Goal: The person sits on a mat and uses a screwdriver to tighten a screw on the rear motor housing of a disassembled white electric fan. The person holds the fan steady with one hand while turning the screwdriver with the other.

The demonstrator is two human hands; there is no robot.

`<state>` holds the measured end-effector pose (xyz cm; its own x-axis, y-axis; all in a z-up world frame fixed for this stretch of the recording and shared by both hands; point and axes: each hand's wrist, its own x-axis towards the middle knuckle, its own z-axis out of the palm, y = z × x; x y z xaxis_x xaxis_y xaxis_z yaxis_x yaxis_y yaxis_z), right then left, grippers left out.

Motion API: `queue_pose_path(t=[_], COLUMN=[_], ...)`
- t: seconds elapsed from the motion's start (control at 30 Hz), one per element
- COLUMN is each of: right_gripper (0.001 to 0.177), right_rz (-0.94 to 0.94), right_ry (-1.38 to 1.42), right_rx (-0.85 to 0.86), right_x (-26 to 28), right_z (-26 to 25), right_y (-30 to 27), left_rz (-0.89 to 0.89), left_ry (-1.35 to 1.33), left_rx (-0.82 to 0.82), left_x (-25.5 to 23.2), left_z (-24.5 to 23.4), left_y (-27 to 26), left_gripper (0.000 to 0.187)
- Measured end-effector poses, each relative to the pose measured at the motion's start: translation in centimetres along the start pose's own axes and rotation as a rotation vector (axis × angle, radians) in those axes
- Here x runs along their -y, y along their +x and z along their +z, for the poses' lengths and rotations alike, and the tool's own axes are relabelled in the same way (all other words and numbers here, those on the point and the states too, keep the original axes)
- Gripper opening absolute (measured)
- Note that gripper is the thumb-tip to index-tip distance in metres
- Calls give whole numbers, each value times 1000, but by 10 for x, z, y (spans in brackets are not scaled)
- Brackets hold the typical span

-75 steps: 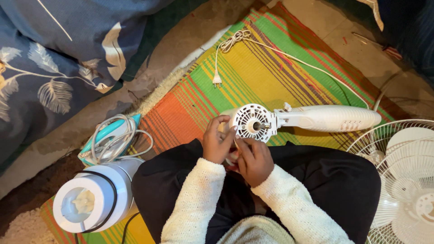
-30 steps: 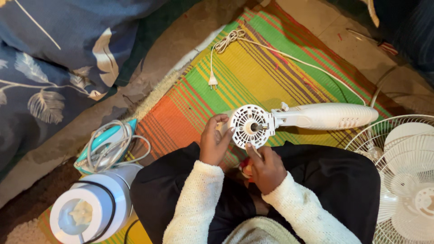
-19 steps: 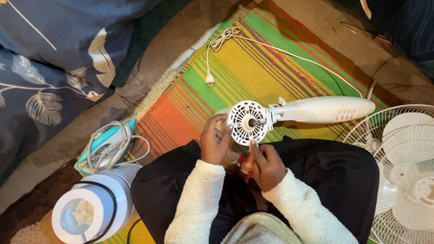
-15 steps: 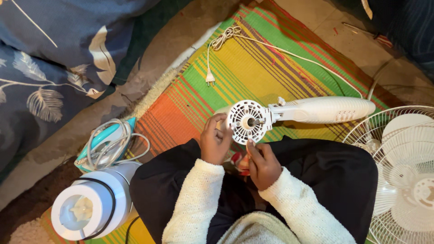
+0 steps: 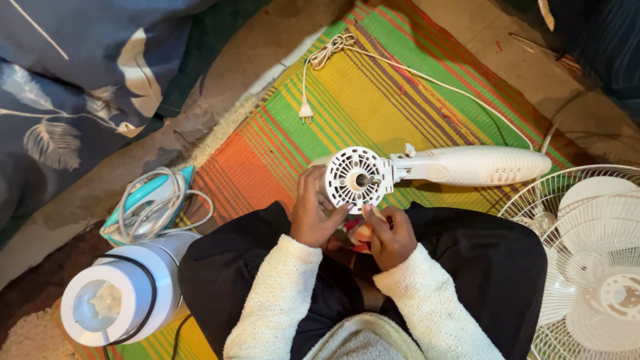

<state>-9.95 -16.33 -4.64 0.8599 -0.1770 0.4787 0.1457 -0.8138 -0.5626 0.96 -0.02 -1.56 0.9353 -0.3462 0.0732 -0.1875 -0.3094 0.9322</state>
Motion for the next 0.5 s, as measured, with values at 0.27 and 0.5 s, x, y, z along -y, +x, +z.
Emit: queue_pose_path(t=[0.27, 0.5], right_gripper=[37, 43], right_rz=[57, 144], right_ry=[56, 306], right_rx=[-19, -83], right_x=[-18, -28], right_z=[5, 4], right_y=[7, 8], left_rz=[56, 142], left_ry=[34, 171], left_rx=[-15, -60], left_x=[-3, -8], left_z=[2, 4], left_y=[1, -1], left_gripper=[83, 82])
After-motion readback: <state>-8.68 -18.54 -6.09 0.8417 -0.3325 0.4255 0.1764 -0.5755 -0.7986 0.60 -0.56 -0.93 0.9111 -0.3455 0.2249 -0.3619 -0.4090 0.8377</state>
